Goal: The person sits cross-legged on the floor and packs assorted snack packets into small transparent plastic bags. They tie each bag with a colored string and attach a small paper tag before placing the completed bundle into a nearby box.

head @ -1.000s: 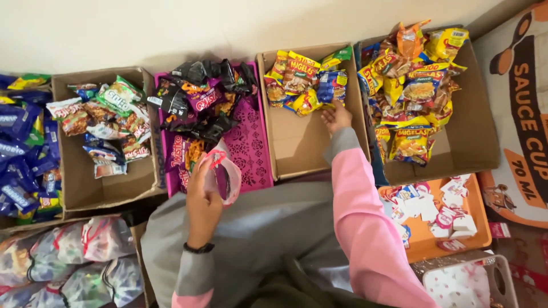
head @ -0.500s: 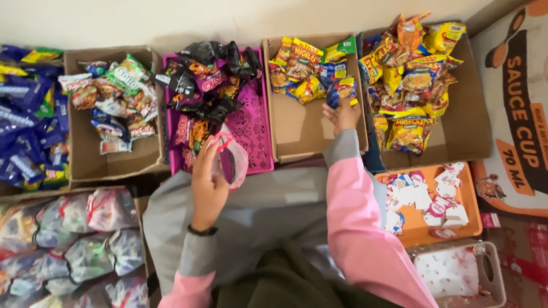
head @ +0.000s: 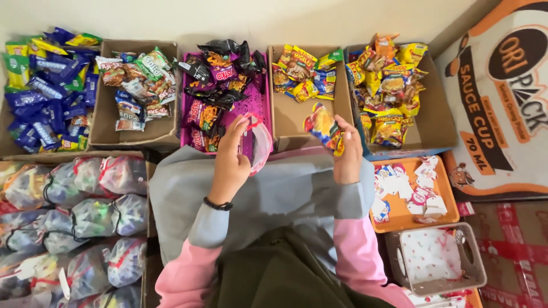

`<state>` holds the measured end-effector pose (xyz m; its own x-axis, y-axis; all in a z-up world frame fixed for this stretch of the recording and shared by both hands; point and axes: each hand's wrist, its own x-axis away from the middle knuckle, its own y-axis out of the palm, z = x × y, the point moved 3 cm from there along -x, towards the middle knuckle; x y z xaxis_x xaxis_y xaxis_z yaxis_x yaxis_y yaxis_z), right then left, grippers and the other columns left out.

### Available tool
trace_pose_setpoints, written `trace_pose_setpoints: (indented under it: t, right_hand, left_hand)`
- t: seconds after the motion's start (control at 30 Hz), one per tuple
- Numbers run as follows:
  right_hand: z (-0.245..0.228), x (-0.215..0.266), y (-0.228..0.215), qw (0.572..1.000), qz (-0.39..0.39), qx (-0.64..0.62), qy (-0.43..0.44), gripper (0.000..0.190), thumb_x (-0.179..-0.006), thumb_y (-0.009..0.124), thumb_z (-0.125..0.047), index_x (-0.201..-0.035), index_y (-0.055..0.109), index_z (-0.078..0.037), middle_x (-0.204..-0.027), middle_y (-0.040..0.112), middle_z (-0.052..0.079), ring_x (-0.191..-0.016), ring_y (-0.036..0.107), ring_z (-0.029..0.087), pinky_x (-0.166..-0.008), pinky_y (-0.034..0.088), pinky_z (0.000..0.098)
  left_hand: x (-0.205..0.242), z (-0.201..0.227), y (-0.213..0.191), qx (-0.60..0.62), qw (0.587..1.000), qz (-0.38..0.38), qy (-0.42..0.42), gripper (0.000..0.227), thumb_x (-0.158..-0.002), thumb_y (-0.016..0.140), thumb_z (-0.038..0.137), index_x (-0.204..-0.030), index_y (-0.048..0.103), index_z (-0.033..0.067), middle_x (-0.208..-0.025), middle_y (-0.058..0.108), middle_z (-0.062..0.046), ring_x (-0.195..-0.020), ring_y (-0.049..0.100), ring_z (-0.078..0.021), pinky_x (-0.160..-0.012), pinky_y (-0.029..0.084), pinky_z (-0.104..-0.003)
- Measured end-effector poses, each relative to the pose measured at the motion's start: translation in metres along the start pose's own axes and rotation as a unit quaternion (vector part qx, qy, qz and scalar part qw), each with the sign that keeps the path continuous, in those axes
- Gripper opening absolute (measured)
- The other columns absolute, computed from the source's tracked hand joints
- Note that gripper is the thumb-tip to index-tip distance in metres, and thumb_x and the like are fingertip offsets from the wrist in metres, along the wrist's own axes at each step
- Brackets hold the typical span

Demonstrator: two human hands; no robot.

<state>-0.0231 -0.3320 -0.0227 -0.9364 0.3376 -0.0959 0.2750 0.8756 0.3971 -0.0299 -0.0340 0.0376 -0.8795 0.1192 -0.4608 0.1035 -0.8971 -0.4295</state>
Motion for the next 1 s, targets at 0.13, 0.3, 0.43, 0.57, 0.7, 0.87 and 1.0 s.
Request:
trace_pose_setpoints:
  t: [0.13, 0.3, 0.43, 0.57, 0.7, 0.87, 1.0]
  right_hand:
    - [-0.057, 0.038, 0.026, 0.983, -0.059, 0.115, -0.129, 0.031, -0.102, 0.053, 0.004, -0.132, 0.054, -0.002, -0.141, 0.059, 0.021, -0.137, 0.052, 0.032, -0.107, 0.051, 0.0416]
    - [-0.108, 0.089, 0.066, 0.939, -0.197, 0.162, -0.229, 0.09, -0.091, 0.064, 0.017, -0.165, 0.026, -0.016, -0.17, 0.028, 0.016, -0.16, 0.016, 0.034, -0.13, 0.019, 0.0525]
    - [-0.098, 0.099, 0.053, 0.95, -0.267, 0.079, -0.139, 0.101, -0.085, 0.062, 0.023, -0.166, 0.017, -0.016, -0.168, 0.028, 0.023, -0.154, 0.028, 0.038, -0.114, 0.047, 0.0494]
    - [-0.086, 0.109, 0.042, 0.961, -0.214, 0.147, -0.094, 0.087, -0.085, 0.066, 0.02, -0.159, 0.03, -0.009, -0.146, 0.047, 0.024, -0.133, 0.05, 0.032, -0.094, 0.055, 0.0369]
    - [-0.074, 0.123, 0.05, 0.963, -0.115, 0.191, -0.153, 0.077, -0.086, 0.074, 0.012, -0.152, 0.039, -0.004, -0.135, 0.052, 0.016, -0.121, 0.052, 0.023, -0.1, 0.049, 0.0325]
    - [-0.008, 0.143, 0.064, 0.97, -0.109, 0.142, -0.167, 0.067, -0.086, 0.071, 0.011, -0.144, 0.04, -0.002, -0.137, 0.048, 0.017, -0.124, 0.055, 0.028, -0.103, 0.051, 0.0369]
    - [0.004, 0.153, 0.078, 0.984, -0.174, 0.001, -0.046, 0.064, -0.091, 0.049, 0.017, -0.15, 0.041, -0.007, -0.145, 0.048, 0.011, -0.129, 0.055, 0.024, -0.101, 0.056, 0.0388]
  left_hand:
    - [0.014, 0.001, 0.005, 0.014, 1.0, 0.004, 0.024, 0.086, -0.067, 0.041, -0.019, -0.149, 0.05, 0.0078, -0.155, 0.046, -0.021, -0.141, 0.047, -0.0423, -0.119, 0.034, -0.049]
    - [0.03, 0.043, -0.001, 0.012, 0.998, 0.003, 0.065, 0.083, -0.068, 0.047, -0.022, -0.147, 0.05, 0.0034, -0.154, 0.047, -0.023, -0.142, 0.046, -0.0447, -0.118, 0.036, -0.054]
    - [0.045, 0.075, -0.015, 0.037, 0.998, -0.007, 0.06, 0.085, -0.069, 0.046, -0.021, -0.15, 0.049, 0.0029, -0.158, 0.043, -0.024, -0.145, 0.043, -0.0455, -0.121, 0.032, -0.054]
    - [0.062, 0.105, -0.019, 0.003, 0.992, -0.052, 0.116, 0.095, -0.066, 0.047, -0.025, -0.155, 0.044, 0.0079, -0.161, 0.04, -0.019, -0.147, 0.041, -0.0437, -0.121, 0.032, -0.053]
    - [0.073, 0.115, -0.005, -0.044, 0.985, -0.076, 0.146, 0.1, -0.063, 0.057, -0.021, -0.157, 0.039, 0.0079, -0.161, 0.037, -0.02, -0.145, 0.04, -0.0465, -0.121, 0.033, -0.053]
    - [0.083, 0.11, 0.026, -0.071, 0.98, -0.089, 0.165, 0.097, -0.063, 0.062, -0.02, -0.155, 0.041, 0.0046, -0.159, 0.04, -0.02, -0.143, 0.039, -0.0476, -0.123, 0.031, -0.052]
    - [0.093, 0.097, 0.039, -0.061, 0.979, -0.097, 0.166, 0.094, -0.067, 0.056, -0.02, -0.156, 0.042, 0.0074, -0.158, 0.042, -0.018, -0.144, 0.039, -0.045, -0.125, 0.029, -0.05]
